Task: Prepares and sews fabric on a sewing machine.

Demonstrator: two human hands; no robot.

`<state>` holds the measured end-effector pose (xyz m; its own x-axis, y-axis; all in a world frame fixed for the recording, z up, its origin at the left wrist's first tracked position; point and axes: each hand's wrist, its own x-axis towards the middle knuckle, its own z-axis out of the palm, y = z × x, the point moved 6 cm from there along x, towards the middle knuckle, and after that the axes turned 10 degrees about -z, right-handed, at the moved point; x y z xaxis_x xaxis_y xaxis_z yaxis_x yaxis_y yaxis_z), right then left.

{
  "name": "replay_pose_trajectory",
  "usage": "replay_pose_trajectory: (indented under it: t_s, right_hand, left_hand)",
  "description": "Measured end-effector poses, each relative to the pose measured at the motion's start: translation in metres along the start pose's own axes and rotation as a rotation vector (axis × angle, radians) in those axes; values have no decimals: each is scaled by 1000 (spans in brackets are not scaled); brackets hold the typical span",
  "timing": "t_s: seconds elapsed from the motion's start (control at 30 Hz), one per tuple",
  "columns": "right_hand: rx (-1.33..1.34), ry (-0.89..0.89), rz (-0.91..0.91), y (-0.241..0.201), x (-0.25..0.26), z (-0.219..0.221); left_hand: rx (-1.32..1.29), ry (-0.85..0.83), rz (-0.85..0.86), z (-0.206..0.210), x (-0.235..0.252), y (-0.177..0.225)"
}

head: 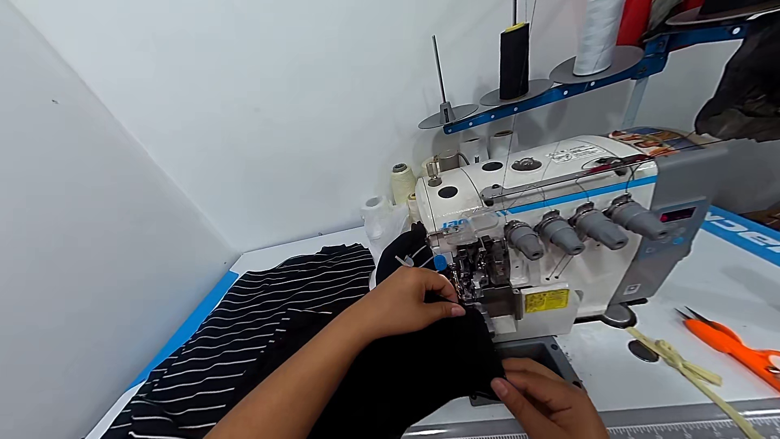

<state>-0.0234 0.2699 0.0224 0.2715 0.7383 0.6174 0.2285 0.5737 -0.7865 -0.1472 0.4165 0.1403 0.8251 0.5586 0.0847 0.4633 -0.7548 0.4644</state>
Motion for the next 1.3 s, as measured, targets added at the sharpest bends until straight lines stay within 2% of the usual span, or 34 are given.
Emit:
replay_pose_trajectory:
  t_s: [0.2, 0.47, 0.53, 0.6, 0.67, 0.77, 0.87, 0.97, 1.17, 1.23, 1.3]
  right_hand:
    - [126, 29, 66, -6, -8, 2]
    - [157, 94, 129, -1, -8, 3]
    - [191, 118, 165, 1, -9, 3]
    - [260, 133, 231, 2, -9, 6]
    - [321, 61, 290, 4, -7, 11]
    - [329, -94, 298, 5, -6, 16]
    - [276, -118, 248, 3, -7, 15]
    - [352, -66, 252, -1, -7, 16]
    - [378, 16, 259, -3, 0, 20]
    - [368, 35, 250, -2, 0, 20]
    - [357, 44, 246, -2, 1, 21]
  left_hand:
    - [22, -84, -64, -3, -1, 0]
    - [-17, -54, -76, -3, 1, -4]
    - [21, 22, -43, -2, -1, -3]
    - [166, 184, 47, 1, -9, 5]
    - [329, 347, 108, 12, -24, 18]
    - [514, 523, 59, 38, -52, 39]
    - [430, 493, -26, 53, -66, 40]
    - [265, 461, -25, 48, -60, 29]
    - [172, 386, -93, 40, -42, 17]
    - [158, 381, -82, 40, -39, 15]
    - [165, 447, -18, 41, -41, 15]
